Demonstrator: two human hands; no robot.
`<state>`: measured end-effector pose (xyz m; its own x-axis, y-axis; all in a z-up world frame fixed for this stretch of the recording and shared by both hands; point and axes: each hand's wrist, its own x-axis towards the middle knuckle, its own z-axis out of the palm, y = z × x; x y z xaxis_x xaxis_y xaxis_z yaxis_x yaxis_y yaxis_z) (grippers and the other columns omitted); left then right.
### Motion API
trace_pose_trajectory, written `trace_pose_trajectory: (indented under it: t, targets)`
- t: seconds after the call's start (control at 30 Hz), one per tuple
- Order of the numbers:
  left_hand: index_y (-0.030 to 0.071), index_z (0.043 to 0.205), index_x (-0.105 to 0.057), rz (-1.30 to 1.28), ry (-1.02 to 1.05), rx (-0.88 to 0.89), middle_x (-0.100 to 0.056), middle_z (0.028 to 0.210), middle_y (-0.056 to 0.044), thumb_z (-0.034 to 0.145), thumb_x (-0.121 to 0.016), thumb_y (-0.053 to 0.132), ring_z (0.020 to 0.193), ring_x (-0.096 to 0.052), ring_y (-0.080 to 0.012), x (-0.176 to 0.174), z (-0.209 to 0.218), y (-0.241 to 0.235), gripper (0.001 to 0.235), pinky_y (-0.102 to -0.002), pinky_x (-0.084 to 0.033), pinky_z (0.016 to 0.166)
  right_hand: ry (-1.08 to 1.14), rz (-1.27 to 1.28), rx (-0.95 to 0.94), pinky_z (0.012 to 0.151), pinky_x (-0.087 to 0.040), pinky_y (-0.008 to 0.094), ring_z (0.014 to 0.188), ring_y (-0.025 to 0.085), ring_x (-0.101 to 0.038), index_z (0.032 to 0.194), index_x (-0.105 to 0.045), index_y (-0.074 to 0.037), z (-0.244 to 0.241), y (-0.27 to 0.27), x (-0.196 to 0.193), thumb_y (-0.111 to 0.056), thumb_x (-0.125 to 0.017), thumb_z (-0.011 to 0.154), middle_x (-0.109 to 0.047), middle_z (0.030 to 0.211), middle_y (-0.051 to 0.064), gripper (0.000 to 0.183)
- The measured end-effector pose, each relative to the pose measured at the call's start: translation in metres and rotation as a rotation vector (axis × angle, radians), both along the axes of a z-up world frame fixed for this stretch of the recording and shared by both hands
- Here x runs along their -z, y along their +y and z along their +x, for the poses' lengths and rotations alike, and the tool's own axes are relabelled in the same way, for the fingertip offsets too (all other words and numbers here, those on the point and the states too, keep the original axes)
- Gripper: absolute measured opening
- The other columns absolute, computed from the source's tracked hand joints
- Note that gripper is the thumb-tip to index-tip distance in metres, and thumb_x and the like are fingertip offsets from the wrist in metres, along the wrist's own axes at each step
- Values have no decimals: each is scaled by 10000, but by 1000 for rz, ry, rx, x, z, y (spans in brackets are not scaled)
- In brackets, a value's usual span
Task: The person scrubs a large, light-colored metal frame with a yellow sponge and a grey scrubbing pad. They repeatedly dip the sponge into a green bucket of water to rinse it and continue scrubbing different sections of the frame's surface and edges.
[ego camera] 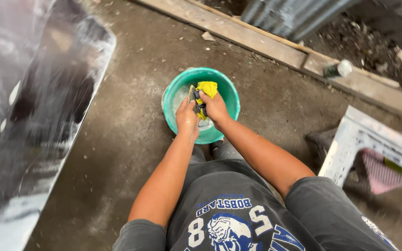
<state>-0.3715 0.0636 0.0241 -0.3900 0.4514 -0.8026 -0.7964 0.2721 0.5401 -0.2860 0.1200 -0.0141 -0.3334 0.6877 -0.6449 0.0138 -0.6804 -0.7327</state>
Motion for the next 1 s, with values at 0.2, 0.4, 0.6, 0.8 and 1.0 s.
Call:
trace_pose_trajectory:
  t: [0.2,0.4,0.6,0.8,1.0]
  targets:
    - [51,1448,-556,79,-78,390,-653,1286,-89,1019,-471,102,1084,-667,-200,-3,47,26,440,-366,-598,878,6,-32,404,798,-537,310,936,127,-651,1226,-662,-72,70,-2,-16,-226,-633,978,-701,1060,9,293]
    - [83,1458,-591,73,-104,911,-670,1210,-90,1041,-516,132,927,-666,-147,6,139,18,427,-282,-483,627,-50,61,962,853,-543,308,977,145,-673,1225,-662,-37,180,-58,-31,-200,-651,986,-715,1091,30,290]
    - [125,1464,-547,24,-191,1316,-666,1222,-24,1015,-524,134,900,-691,-128,-30,250,-27,449,-243,-543,626,-230,18,1477,703,-534,421,854,205,-667,1207,-641,-74,311,-165,-80,-232,-631,956,-698,1001,45,297]
    - [89,1459,-569,32,-227,1504,-674,1211,-60,1022,-534,121,892,-686,-134,-1,315,-72,440,-249,-524,620,-1031,34,1362,1050,-519,472,1168,294,-686,1321,-624,-50,410,-310,-32,-277,-625,1039,-730,1262,145,362]
    - [105,1456,-577,-93,-123,1561,-673,1213,-37,1020,-525,131,891,-688,-123,30,343,-81,440,-234,-527,628,-1648,-371,433,1217,-87,545,1524,422,-53,1508,-429,-12,405,-298,11,-352,-680,920,-72,1666,220,725]
